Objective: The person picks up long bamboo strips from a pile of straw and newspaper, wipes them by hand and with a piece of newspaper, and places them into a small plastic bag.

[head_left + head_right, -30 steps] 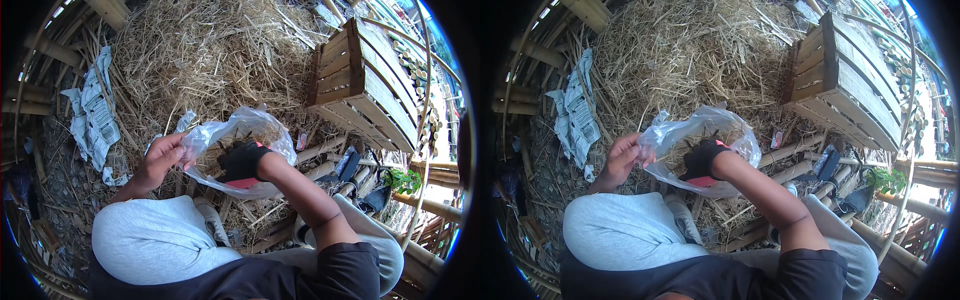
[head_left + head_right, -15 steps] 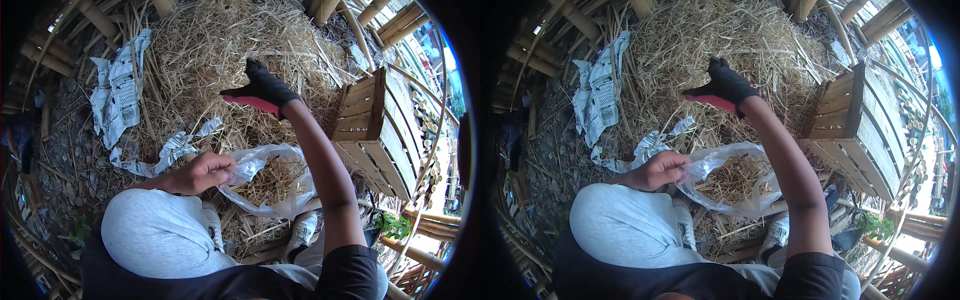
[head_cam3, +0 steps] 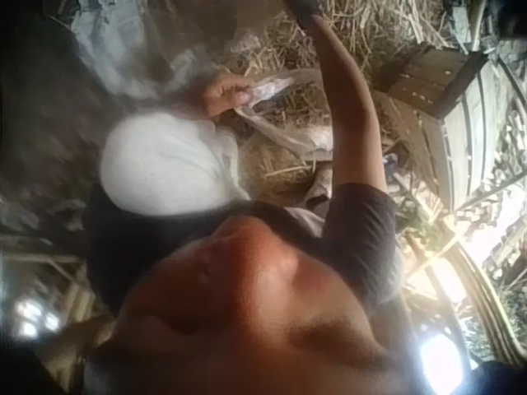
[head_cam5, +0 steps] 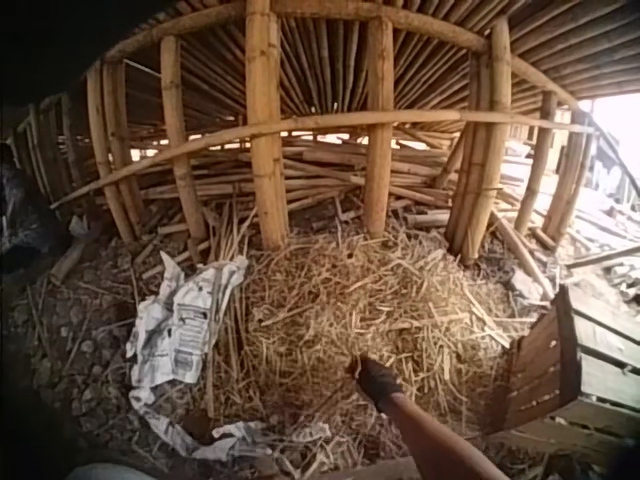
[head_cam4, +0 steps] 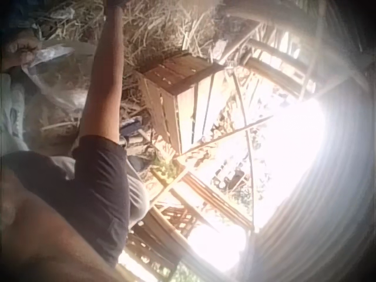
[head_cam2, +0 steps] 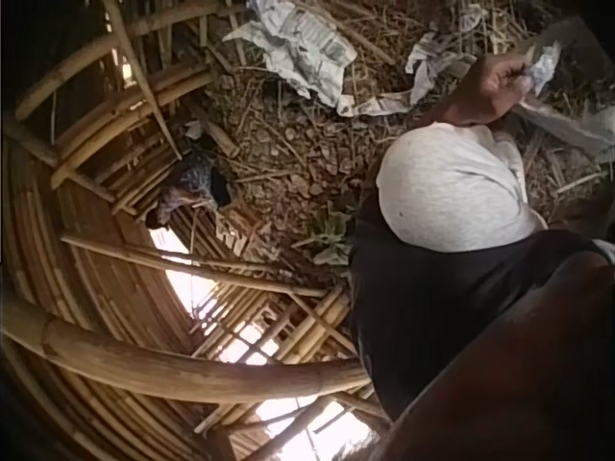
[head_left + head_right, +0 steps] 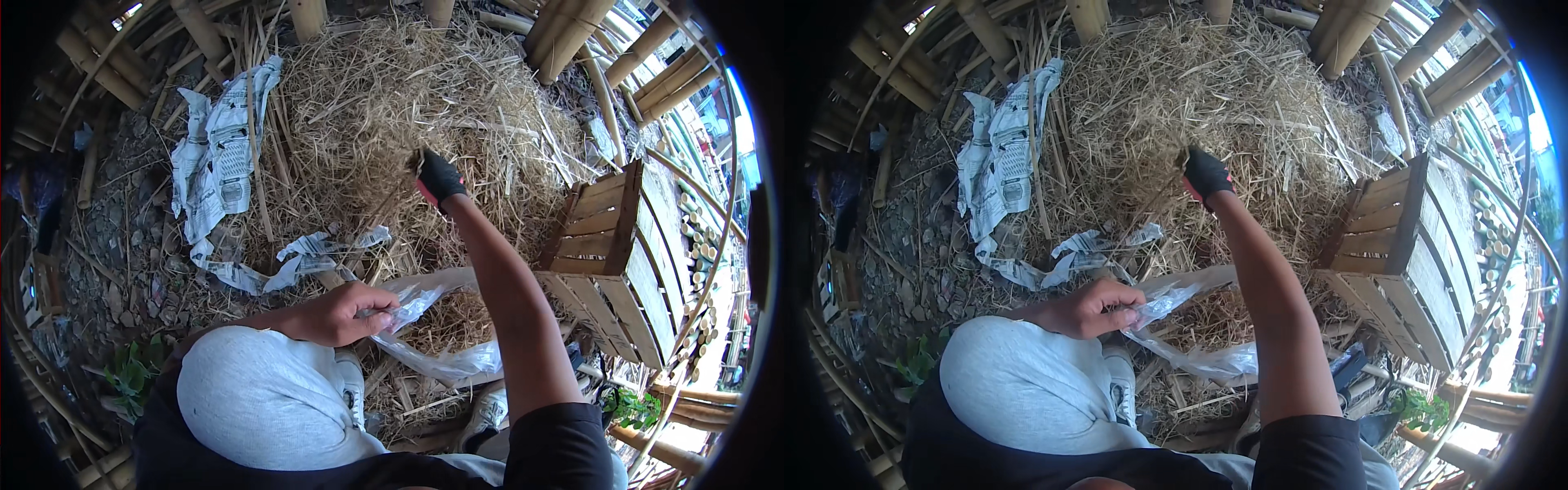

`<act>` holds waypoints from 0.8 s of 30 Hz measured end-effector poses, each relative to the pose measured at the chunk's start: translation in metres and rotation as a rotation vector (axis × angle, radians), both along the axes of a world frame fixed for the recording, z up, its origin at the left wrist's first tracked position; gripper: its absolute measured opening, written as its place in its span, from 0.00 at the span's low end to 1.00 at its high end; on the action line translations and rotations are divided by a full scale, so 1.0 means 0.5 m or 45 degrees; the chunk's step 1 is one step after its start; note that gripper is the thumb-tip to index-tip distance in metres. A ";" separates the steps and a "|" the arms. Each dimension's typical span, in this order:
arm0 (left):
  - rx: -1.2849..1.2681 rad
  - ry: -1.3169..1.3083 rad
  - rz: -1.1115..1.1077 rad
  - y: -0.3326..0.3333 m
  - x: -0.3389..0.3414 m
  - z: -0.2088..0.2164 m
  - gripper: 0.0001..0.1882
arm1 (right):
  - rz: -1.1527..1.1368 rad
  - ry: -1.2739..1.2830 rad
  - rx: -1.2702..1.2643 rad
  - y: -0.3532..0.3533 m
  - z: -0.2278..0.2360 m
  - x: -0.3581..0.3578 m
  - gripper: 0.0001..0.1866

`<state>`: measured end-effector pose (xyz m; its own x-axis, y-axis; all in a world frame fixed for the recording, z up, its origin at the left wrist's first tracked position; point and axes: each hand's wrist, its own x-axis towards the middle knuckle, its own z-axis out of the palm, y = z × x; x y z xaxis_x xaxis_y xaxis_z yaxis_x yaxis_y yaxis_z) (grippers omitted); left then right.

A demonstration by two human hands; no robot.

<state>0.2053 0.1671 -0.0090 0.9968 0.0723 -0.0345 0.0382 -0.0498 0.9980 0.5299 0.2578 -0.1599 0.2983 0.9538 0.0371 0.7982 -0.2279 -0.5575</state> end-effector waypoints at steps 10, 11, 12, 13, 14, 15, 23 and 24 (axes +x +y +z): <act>-0.028 0.023 -0.049 0.015 0.065 -0.009 0.12 | -0.591 0.541 0.446 -0.118 0.242 0.363 0.16; -0.025 0.010 -0.055 0.015 0.075 -0.021 0.12 | -0.604 0.417 0.557 -0.158 0.266 0.382 0.15; -0.032 -0.009 -0.082 0.013 0.088 -0.030 0.12 | -0.662 0.389 0.818 -0.176 0.264 0.431 0.14; -0.042 -0.018 -0.074 0.013 0.095 -0.039 0.13 | -0.730 -0.107 0.781 -0.203 0.278 0.439 0.14; -0.047 -0.012 -0.054 0.016 0.093 -0.045 0.13 | -0.772 -0.585 0.721 -0.228 0.302 0.429 0.16; -0.031 0.070 -0.041 0.028 0.071 -0.033 0.13 | -0.888 -0.413 0.763 -0.220 0.336 0.355 0.17; -0.042 0.067 0.307 0.056 0.112 -0.090 0.10 | -0.591 0.701 1.530 -0.355 0.196 0.406 0.19; -0.048 0.051 0.286 0.057 0.125 -0.085 0.10 | -0.453 1.137 1.690 -0.378 0.156 0.443 0.21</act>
